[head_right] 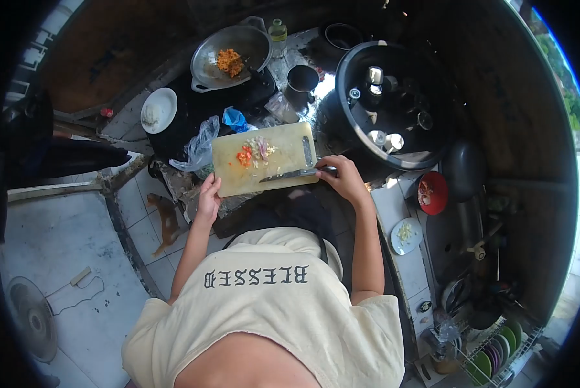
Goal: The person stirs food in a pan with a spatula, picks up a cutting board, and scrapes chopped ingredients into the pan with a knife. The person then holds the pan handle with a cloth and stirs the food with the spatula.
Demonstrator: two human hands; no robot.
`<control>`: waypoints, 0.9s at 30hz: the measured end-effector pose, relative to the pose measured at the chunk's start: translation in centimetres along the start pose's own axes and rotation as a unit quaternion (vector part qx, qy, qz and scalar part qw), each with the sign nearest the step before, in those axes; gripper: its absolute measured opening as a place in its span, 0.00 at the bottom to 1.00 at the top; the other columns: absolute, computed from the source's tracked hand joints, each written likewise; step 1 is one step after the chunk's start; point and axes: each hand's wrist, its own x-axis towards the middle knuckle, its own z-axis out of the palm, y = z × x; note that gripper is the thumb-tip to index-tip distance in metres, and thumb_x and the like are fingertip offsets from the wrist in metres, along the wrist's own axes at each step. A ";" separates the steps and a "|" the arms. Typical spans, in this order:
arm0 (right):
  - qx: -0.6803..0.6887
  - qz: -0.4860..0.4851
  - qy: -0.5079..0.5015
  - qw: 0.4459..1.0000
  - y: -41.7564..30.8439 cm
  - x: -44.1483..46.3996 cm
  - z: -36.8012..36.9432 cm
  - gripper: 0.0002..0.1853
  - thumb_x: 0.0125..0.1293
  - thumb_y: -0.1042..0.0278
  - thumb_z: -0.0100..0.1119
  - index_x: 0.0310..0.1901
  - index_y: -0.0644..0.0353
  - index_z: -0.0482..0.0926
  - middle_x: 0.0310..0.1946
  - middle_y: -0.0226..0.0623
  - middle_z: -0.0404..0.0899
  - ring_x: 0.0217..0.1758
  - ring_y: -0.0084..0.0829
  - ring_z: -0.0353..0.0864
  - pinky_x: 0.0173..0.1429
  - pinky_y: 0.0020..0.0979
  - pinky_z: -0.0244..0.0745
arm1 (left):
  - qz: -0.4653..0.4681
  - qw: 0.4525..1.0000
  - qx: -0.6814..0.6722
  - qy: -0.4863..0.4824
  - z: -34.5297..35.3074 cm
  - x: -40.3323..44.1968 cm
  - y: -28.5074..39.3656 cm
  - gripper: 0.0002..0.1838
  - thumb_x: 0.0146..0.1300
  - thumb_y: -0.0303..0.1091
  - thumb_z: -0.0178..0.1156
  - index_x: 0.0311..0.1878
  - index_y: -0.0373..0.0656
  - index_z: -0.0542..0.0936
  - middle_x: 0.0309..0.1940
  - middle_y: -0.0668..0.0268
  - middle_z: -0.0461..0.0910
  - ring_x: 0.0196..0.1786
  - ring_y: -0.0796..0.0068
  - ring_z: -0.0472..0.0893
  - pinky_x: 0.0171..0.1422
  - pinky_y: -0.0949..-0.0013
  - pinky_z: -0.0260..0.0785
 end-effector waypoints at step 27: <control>-0.014 -0.060 -0.101 0.993 -1.3 29.8 -5.8 0.12 0.49 0.72 0.64 0.35 0.66 0.76 0.29 0.41 0.78 0.32 0.32 0.78 0.38 0.29 0.71 | 0.021 0.992 -0.039 0.116 -1.2 19.5 11.8 0.13 0.66 0.35 0.45 0.48 0.39 0.69 0.44 0.65 0.74 0.45 0.77 0.76 0.47 0.71 0.70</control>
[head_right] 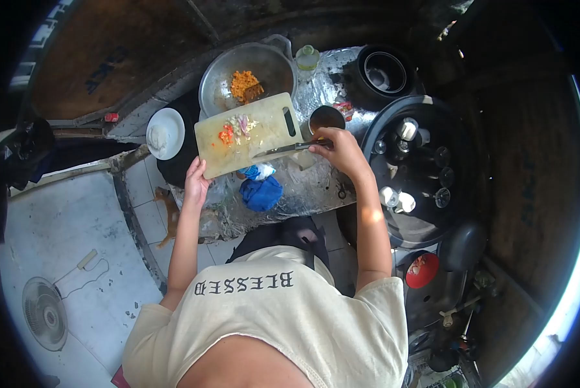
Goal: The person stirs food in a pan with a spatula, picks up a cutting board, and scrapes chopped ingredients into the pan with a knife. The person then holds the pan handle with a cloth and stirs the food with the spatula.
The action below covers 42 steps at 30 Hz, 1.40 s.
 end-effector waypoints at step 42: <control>-0.143 0.091 0.089 0.982 -3.7 11.4 10.1 0.15 0.53 0.52 0.59 0.33 0.55 0.80 0.26 0.46 0.79 0.33 0.45 0.79 0.39 0.39 0.72 | -0.062 0.998 -0.007 -0.031 -2.8 10.3 2.5 0.12 0.64 0.35 0.47 0.47 0.40 0.71 0.41 0.63 0.76 0.42 0.73 0.76 0.44 0.69 0.71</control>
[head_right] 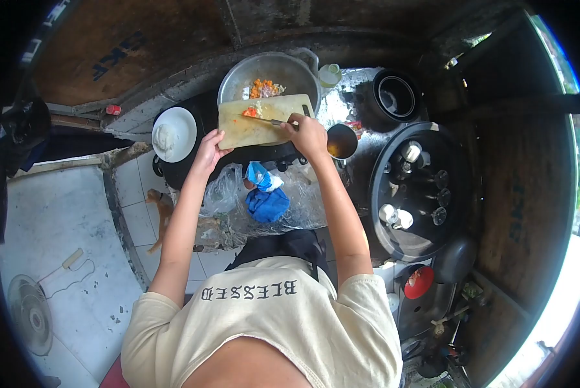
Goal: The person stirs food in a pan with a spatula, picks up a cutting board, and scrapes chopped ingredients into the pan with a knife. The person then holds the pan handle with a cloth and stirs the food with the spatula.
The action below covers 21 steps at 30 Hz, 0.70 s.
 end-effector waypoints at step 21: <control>-0.013 0.071 0.129 0.989 1.9 8.2 2.4 0.16 0.58 0.54 0.53 0.31 0.60 0.78 0.24 0.43 0.79 0.29 0.42 0.79 0.34 0.38 0.70 | 0.020 0.999 0.020 0.035 -1.8 -1.2 0.8 0.14 0.64 0.35 0.47 0.49 0.40 0.70 0.42 0.62 0.75 0.43 0.73 0.76 0.46 0.68 0.70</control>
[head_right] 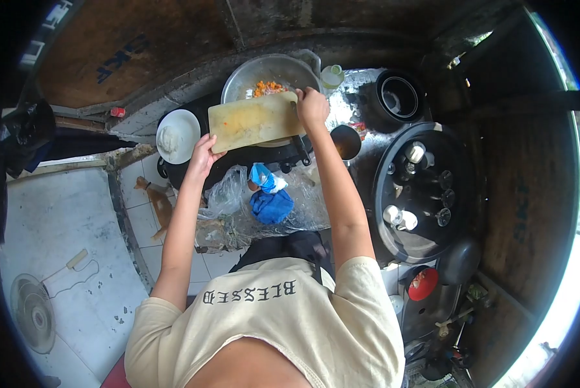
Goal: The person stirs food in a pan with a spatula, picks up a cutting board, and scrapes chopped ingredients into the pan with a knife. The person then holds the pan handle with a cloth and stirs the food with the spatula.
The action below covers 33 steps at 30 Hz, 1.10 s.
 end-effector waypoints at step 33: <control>0.134 -0.077 0.060 0.986 0.9 -14.0 -5.5 0.07 0.57 0.73 0.49 0.37 0.64 0.69 0.30 0.50 0.74 0.33 0.52 0.74 0.36 0.46 0.68 | 0.089 0.996 0.004 0.028 0.9 -2.4 -0.8 0.12 0.66 0.36 0.45 0.48 0.41 0.70 0.43 0.65 0.74 0.43 0.74 0.76 0.42 0.70 0.71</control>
